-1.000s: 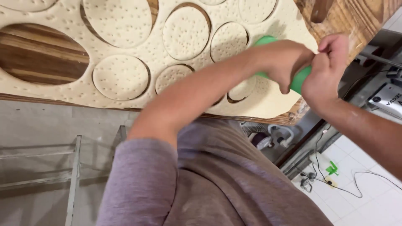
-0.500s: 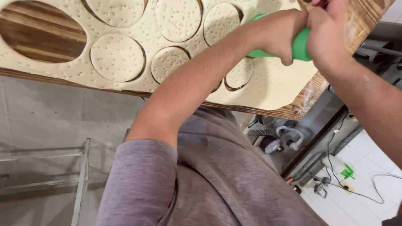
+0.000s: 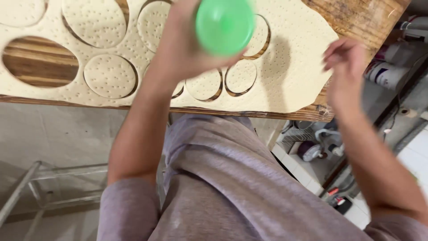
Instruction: Cutting circular rounds from a sheet of dough using a docker and a cutter
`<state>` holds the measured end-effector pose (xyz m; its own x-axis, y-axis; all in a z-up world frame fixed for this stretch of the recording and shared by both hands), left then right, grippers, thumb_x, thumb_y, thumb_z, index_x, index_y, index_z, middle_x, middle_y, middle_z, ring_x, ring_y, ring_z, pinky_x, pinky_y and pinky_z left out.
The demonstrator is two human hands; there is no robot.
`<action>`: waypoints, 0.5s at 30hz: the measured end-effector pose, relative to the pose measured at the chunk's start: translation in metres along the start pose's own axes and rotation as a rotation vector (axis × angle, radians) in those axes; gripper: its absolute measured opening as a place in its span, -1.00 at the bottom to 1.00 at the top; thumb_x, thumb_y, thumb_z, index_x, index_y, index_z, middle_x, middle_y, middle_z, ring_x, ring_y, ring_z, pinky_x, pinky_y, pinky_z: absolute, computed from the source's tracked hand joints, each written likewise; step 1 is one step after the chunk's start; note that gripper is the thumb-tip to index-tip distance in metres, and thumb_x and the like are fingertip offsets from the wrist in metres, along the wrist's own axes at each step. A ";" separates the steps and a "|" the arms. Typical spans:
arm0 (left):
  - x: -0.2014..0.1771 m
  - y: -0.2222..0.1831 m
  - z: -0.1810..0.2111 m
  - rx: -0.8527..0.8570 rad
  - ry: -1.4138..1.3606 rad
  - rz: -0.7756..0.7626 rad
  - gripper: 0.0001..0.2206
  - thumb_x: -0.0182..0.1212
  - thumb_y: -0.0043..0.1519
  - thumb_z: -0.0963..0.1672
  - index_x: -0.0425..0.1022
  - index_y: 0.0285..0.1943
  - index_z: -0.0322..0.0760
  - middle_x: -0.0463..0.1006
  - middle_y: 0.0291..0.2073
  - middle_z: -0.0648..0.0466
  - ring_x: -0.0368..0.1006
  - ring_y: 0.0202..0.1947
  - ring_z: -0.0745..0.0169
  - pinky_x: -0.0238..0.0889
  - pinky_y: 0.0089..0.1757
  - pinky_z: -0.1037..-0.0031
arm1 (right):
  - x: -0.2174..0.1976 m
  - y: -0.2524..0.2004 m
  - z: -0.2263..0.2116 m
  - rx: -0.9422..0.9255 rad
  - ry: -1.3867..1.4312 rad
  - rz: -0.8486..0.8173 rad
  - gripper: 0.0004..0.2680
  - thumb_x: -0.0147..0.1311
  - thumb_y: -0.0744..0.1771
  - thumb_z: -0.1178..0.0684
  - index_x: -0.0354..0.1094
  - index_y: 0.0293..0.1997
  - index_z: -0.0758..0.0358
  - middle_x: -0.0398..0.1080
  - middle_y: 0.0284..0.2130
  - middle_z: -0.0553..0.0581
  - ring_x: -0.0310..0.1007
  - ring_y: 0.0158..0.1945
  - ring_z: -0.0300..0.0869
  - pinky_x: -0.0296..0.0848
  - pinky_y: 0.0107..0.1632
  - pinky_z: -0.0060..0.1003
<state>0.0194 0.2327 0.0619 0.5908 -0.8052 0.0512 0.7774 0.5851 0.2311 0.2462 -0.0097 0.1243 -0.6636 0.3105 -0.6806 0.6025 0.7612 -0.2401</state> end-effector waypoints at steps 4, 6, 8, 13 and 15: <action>0.065 -0.041 0.021 -0.314 -0.042 -0.176 -0.42 0.62 -0.03 -0.05 0.45 0.18 -0.03 0.58 0.09 0.10 0.46 0.18 0.09 0.11 0.24 0.09 | 0.009 -0.068 -0.001 0.083 0.084 0.029 -0.84 -0.28 0.44 0.22 0.10 0.15 0.24 0.23 -0.06 0.13 0.24 -0.02 -0.17 0.27 0.01 -0.27; 0.136 -0.051 0.037 -0.243 0.031 -0.327 -0.43 0.62 -0.04 0.00 0.48 0.15 -0.02 0.61 0.05 0.13 0.47 0.15 0.13 0.15 0.24 0.08 | -0.005 -0.098 -0.003 0.049 0.103 0.115 -0.79 -0.27 0.38 0.20 0.10 0.15 0.21 0.23 -0.04 0.14 0.24 -0.02 -0.15 0.28 0.03 -0.25; 0.201 -0.067 0.044 -0.153 0.104 -0.471 -0.44 0.61 -0.05 0.05 0.50 0.12 -0.02 0.64 0.01 0.17 0.49 0.13 0.17 0.19 0.23 0.06 | -0.016 -0.119 -0.010 0.001 0.113 0.209 -0.75 -0.25 0.33 0.19 0.10 0.14 0.18 0.24 -0.02 0.15 0.25 -0.02 -0.13 0.30 0.05 -0.24; 0.319 -0.117 0.035 0.041 0.101 -0.478 -0.66 0.37 0.02 -0.19 0.56 0.01 -0.22 0.49 0.16 0.00 0.31 0.29 -0.05 0.02 0.32 -0.17 | -0.013 -0.149 -0.026 -0.208 -0.451 -0.098 -0.78 -0.20 0.48 0.10 0.36 -0.02 0.48 0.35 -0.10 0.38 0.29 0.05 0.16 0.17 0.23 0.06; 0.333 -0.127 0.027 0.033 0.136 -0.434 -0.54 0.36 0.05 -0.12 0.44 0.18 -0.18 0.53 0.16 0.04 0.31 0.30 -0.01 0.00 0.34 -0.11 | -0.013 -0.148 -0.026 -0.191 -0.495 -0.145 -0.81 -0.18 0.46 0.14 0.36 -0.02 0.48 0.32 -0.08 0.36 0.29 0.08 0.17 0.16 0.23 0.04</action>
<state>0.1111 -0.1123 0.0762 0.2366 -0.9539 -0.1844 0.9532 0.1912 0.2340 0.1542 -0.1119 0.1865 -0.4179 -0.0749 -0.9054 0.3991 0.8801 -0.2571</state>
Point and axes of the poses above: each hand's wrist, its own y-axis towards the middle knuckle, its own x-axis out of the palm, z = x × y, the point moved 5 cm from there along y, towards the middle knuckle
